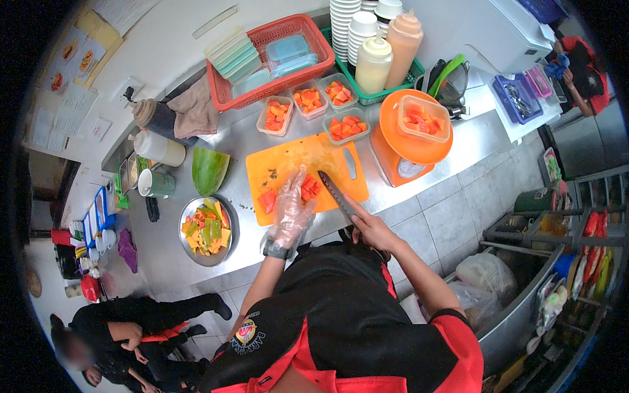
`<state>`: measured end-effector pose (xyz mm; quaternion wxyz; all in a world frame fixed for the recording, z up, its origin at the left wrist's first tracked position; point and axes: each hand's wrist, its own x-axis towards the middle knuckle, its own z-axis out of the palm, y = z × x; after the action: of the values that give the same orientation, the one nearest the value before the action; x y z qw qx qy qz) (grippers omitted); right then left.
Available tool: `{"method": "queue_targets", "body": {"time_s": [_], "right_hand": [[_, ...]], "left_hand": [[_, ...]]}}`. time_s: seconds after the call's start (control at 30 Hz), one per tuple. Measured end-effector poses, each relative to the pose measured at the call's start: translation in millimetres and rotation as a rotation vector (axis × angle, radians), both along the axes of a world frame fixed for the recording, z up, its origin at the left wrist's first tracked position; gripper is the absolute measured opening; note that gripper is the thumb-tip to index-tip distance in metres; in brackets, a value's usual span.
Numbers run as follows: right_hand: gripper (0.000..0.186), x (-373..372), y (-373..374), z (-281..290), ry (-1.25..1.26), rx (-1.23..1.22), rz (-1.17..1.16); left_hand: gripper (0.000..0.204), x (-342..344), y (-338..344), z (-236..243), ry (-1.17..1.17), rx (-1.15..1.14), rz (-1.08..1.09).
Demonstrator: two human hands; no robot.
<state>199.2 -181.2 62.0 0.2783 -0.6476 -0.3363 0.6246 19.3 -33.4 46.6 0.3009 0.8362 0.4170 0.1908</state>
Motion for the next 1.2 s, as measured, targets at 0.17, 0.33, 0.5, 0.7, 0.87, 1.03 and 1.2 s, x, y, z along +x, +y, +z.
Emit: {"method": "queue_targets", "body": {"time_s": [0.17,0.33,0.5,0.7,0.87,1.03,1.2], "right_hand": [[0.053,-0.5,3.4,-13.8,0.138,0.019,0.032],[0.053,-1.2,18.4,-10.2,0.17,0.05,0.101],[0.055,-4.0,29.1,-10.5,0.132,0.077,0.175],[0.056,-6.4,34.6,2.2,0.068,0.126,0.188],[0.057,-7.4,36.3,17.3,-0.016,0.161,0.165],[0.058,2.7,33.8,51.8,-0.04,0.194,0.108],[0.06,22.3,20.0,114.8,-0.063,0.233,-0.033]], "left_hand": [[0.072,5.6,10.4,-4.1,0.054,-0.074,-0.065],[0.063,4.8,11.4,-7.0,-0.067,-0.109,-0.058],[0.059,3.5,17.6,-21.3,-0.24,-0.082,-0.081],[0.058,6.7,18.8,-15.9,-0.425,-0.308,-0.036],[0.054,11.2,30.5,-25.9,-0.554,-0.354,-0.052],[0.053,33.2,30.5,32.7,-0.596,-0.445,-0.078],[0.057,75.0,50.3,84.8,-0.6,-0.231,-0.346]]}}
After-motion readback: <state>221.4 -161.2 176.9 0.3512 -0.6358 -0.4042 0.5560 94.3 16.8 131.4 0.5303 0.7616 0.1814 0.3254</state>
